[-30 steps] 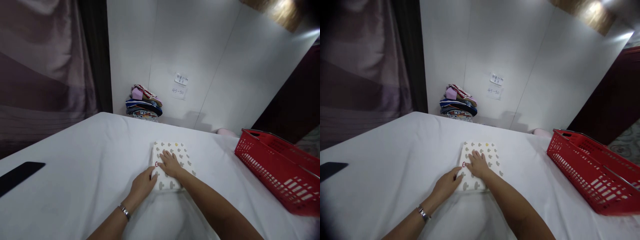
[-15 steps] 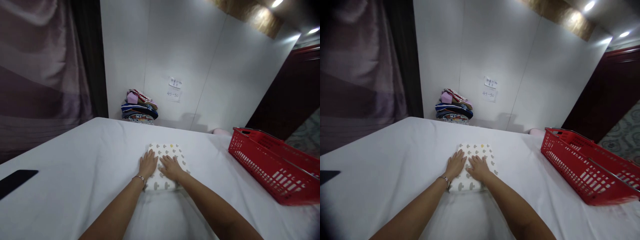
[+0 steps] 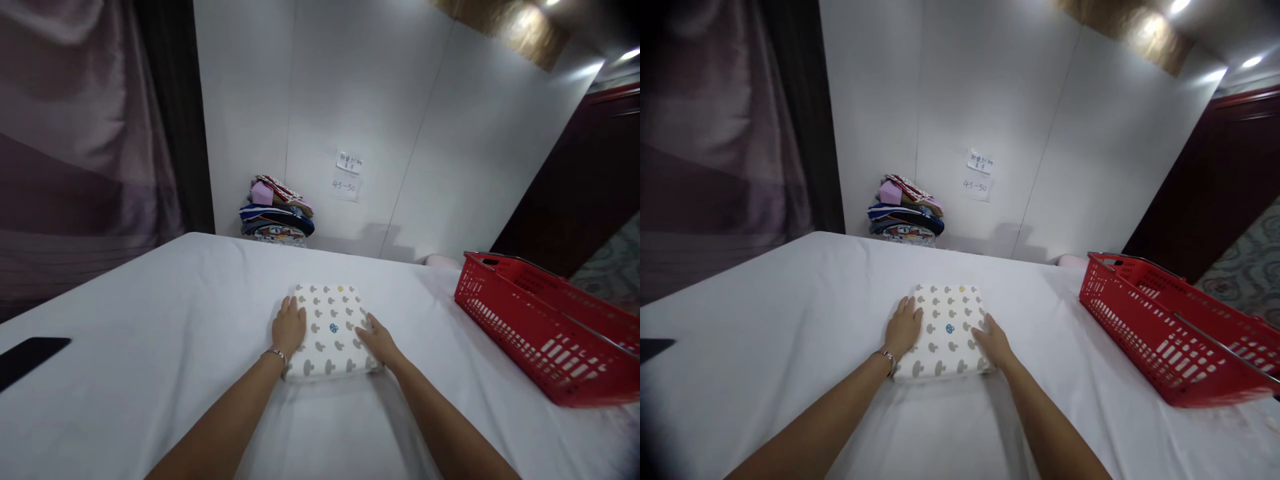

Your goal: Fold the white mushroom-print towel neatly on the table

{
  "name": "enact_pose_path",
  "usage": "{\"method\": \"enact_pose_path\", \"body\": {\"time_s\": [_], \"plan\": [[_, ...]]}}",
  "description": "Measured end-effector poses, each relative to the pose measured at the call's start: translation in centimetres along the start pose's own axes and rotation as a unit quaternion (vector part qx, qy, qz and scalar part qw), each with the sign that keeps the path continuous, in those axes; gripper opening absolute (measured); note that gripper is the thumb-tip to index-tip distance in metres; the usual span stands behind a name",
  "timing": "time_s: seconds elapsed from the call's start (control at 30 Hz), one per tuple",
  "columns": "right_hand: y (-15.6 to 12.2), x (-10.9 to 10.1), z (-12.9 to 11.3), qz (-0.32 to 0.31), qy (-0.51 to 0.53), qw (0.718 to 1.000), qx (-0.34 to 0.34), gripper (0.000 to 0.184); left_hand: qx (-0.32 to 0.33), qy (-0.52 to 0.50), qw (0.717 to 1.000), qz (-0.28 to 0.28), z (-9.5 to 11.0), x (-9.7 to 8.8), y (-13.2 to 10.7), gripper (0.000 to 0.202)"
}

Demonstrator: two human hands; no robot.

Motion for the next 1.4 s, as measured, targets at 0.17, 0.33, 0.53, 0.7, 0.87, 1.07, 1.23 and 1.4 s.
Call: {"method": "enact_pose_path", "body": {"time_s": [0.17,0.33,0.53,0.7,0.87,1.07,1.23,1.4], "plan": [[0.2,-1.2,-0.4,-0.018,0.098,0.995,0.020,0.078,-0.106,-0.098,0.988,-0.057,-1.8,0.5,-0.3,0.049],[1.6,-6.3,0.1,-0.039,0.015,0.999,-0.020,0.069,-0.106,-0.226,0.960,-0.126,0.0,3.6,-3.3,0.056],[-0.6,-5.6,-2.2,0.001,-0.194,0.976,-0.104,0.049,-0.128,-0.307,0.929,-0.164,1.2,5.5,-6.1,0.074],[-9.0,4.1,-7.3,-0.085,-0.273,0.899,-0.331,0.056,-0.137,-0.334,0.917,-0.171,0.8,5.4,-5.9,0.075],[-11.2,5.8,-7.4,-0.114,-0.315,0.878,-0.342,0.060,-0.143,-0.264,0.938,-0.175,-0.6,5.6,-4.1,0.075],[-12.0,5.0,-8.0,-0.112,-0.288,0.889,-0.339,0.059,-0.113,-0.197,0.972,-0.059,-1.8,2.0,0.5,0.050],[-14.1,4.7,-7.8,-0.018,-0.270,0.890,-0.366,0.056,-0.085,-0.181,0.978,-0.065,-1.0,1.5,2.3,0.035],[-15.0,4.8,-7.3,0.026,-0.279,0.877,-0.391,0.050,-0.077,-0.183,0.979,-0.048,-0.6,1.4,3.0,0.023]]}}
Point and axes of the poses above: each hand's wrist, its own y-axis towards the middle knuckle, its own x-axis out of the palm, z = x × y, the point moved 10 cm from there along y, towards the middle knuckle, and after that the axes turned 1 degree about -z, right-handed, at the moved point
